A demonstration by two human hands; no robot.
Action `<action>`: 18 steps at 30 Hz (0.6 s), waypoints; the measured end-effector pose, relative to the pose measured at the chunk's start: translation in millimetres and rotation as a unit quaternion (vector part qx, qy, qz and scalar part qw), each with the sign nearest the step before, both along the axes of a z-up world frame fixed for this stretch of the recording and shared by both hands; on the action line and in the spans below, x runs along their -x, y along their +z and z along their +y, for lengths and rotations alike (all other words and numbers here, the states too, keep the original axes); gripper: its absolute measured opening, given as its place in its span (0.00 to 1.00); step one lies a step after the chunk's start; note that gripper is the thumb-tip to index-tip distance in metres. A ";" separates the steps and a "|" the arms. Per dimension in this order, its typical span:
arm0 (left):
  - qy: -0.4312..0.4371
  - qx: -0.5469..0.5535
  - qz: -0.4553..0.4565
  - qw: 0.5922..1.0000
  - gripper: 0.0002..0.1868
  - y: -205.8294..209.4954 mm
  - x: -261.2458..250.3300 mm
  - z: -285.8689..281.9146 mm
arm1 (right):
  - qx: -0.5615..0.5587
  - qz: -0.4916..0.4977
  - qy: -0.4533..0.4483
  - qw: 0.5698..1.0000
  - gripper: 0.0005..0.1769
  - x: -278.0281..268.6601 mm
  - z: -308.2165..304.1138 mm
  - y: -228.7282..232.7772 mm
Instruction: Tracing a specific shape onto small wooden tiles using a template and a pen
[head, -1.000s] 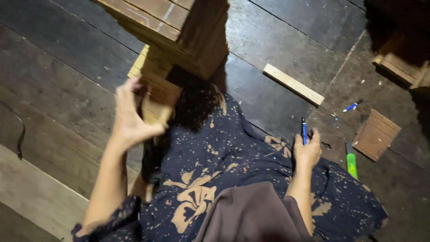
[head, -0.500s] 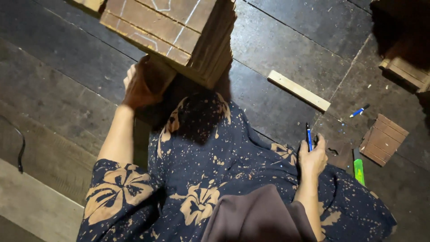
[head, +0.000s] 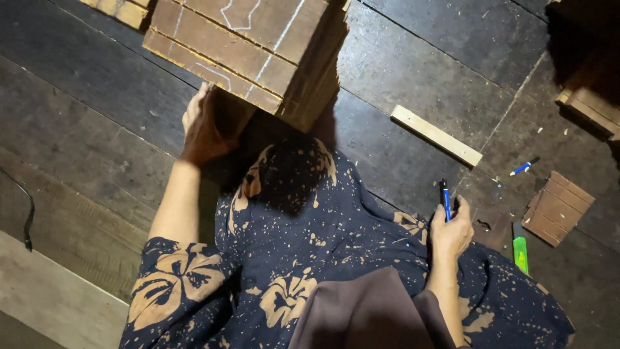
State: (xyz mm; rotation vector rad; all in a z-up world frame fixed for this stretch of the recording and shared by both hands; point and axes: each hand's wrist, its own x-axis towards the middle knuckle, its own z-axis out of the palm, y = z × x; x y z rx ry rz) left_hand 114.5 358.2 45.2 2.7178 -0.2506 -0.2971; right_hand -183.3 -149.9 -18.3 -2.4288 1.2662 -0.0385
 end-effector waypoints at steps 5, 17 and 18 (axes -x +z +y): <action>-0.003 0.016 -0.003 1.000 0.71 -18.1 3.7 8.3 | 0.077 -0.134 0.099 0.983 0.18 -35.9 30.1 32.2; 0.186 0.221 -0.124 0.949 0.57 -34.1 14.9 -53.4 | -0.611 -0.190 -0.002 0.768 0.30 -264.9 177.7 39.8; 0.171 0.015 -0.115 0.978 0.64 -27.7 12.4 -49.3 | -0.636 -0.173 -0.022 0.752 0.27 -268.4 187.1 55.0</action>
